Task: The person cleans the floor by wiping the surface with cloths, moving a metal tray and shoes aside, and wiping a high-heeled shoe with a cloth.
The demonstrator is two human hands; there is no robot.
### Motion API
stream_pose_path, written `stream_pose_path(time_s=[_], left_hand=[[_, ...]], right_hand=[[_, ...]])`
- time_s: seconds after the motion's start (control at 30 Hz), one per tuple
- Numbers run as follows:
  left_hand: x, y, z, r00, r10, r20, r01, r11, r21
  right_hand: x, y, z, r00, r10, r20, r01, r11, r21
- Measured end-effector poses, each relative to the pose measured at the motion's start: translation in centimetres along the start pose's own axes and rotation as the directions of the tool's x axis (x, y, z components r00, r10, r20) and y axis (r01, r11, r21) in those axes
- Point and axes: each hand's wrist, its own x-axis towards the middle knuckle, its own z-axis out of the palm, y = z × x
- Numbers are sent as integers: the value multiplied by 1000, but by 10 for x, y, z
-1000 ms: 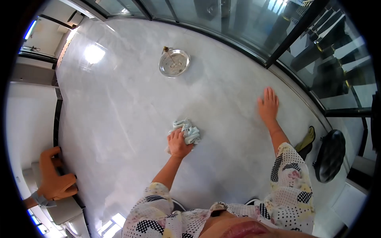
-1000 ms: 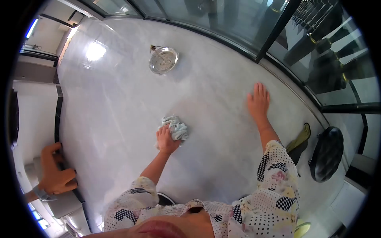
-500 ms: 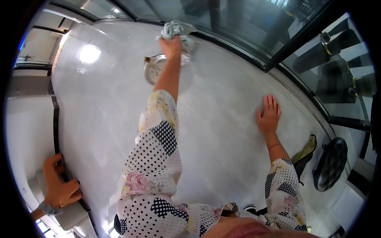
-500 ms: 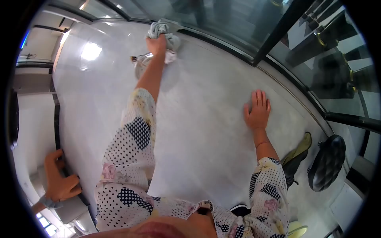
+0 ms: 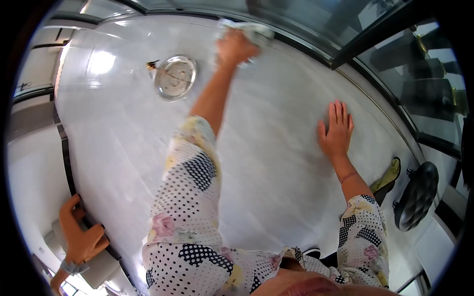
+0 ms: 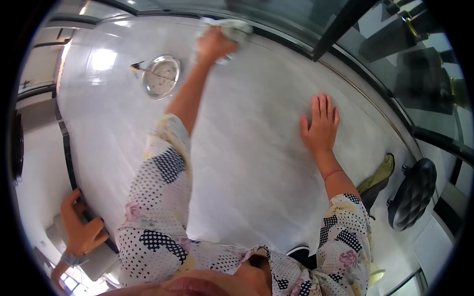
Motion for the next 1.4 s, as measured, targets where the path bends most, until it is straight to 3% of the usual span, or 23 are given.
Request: stream_pose_path(time_s=[0.07, 0.17, 0.2, 0.23, 0.3, 0.4, 0.47, 0.57, 0.6, 0.63, 0.7, 0.8, 0.83, 0.87, 0.93, 1.03, 1.1, 1.2, 1.23, 1.27, 1.33, 1.37, 1.4], left_hand=[[-37, 41, 28, 964, 265, -17, -266, 963, -40], [-101, 120, 56, 792, 609, -55, -611, 788, -73], [-117, 141, 65, 780, 626, -6, -622, 775, -107], [-135, 151, 68, 758, 648, -71, -647, 734, -209], [-162, 159, 54, 801, 577, 161, -490, 786, -377], [-194, 116, 32, 775, 590, 227, 14, 342, -939], [-197, 80, -7, 801, 520, 296, 112, 356, -928], [-158, 18, -27, 958, 277, 69, -65, 450, -891], [-122, 0, -57, 969, 229, 97, -46, 548, -835], [-96, -16, -47, 987, 151, -54, -149, 737, -660], [-53, -35, -36, 1000, 4, -8, -7, 933, -360], [-32, -3, -19, 999, -22, -33, 21, 999, -38], [-25, 12, -11, 1000, 13, -23, -14, 999, -41], [-18, 26, -6, 996, 50, 77, -52, 998, 28], [-17, 39, 6, 995, 98, -34, -92, 987, 133], [-33, 54, -14, 951, 192, 243, -230, 963, 141], [-59, 59, 2, 920, 328, 214, -345, 938, 46], [-115, 69, 8, 773, 570, 278, -562, 819, -115], [-130, 83, -15, 694, 533, 484, -594, 804, -34], [-125, 75, -13, 655, 538, 530, -415, 843, -342], [-106, 41, -9, 549, 598, 584, 116, 638, -762], [-93, 36, -21, 693, 478, 540, 42, 721, -691], [-69, 16, 0, 884, 343, 318, -115, 818, -563]], right_hand=[[0, -2, -1, 1000, -6, -8, 6, 1000, 7], [-7, 17, 17, 998, -20, -57, 22, 999, 39], [-10, 26, 24, 996, -22, -82, 27, 998, 52], [-10, 31, 26, 992, 19, -125, 9, 976, 217], [-11, 36, 26, 979, 108, -176, 2, 848, 530], [-8, 21, 12, 951, 196, -241, -35, 838, 544], [-5, 23, 9, 963, 102, -249, 24, 889, 457], [-9, 22, 17, 941, 49, -334, 56, 953, 299], [-9, 22, 18, 944, 66, -324, 34, 956, 292], [-7, 22, 19, 946, 78, -315, 17, 957, 290], [-8, 21, 18, 954, 86, -287, -7, 964, 266], [-6, 15, 11, 960, 73, -271, -6, 970, 241], [-7, 13, 8, 962, 64, -264, 0, 971, 238], [-7, 14, 6, 963, 55, -263, 5, 974, 225], [-5, 10, 3, 964, 27, -266, 30, 978, 208], [-4, 13, 8, 963, 17, -269, 36, 981, 192], [-5, 15, 11, 961, 8, -276, 45, 982, 186], [-7, 18, 12, 963, 28, -266, 28, 978, 204], [-7, 19, 11, 966, 34, -258, 22, 977, 211], [-7, 20, 10, 965, 32, -261, 26, 976, 215], [-8, 20, 11, 965, 35, -258, 25, 974, 224], [-8, 18, 10, 963, 37, -266, 25, 974, 224], [-7, 17, 7, 961, 41, -274, 22, 974, 224]])
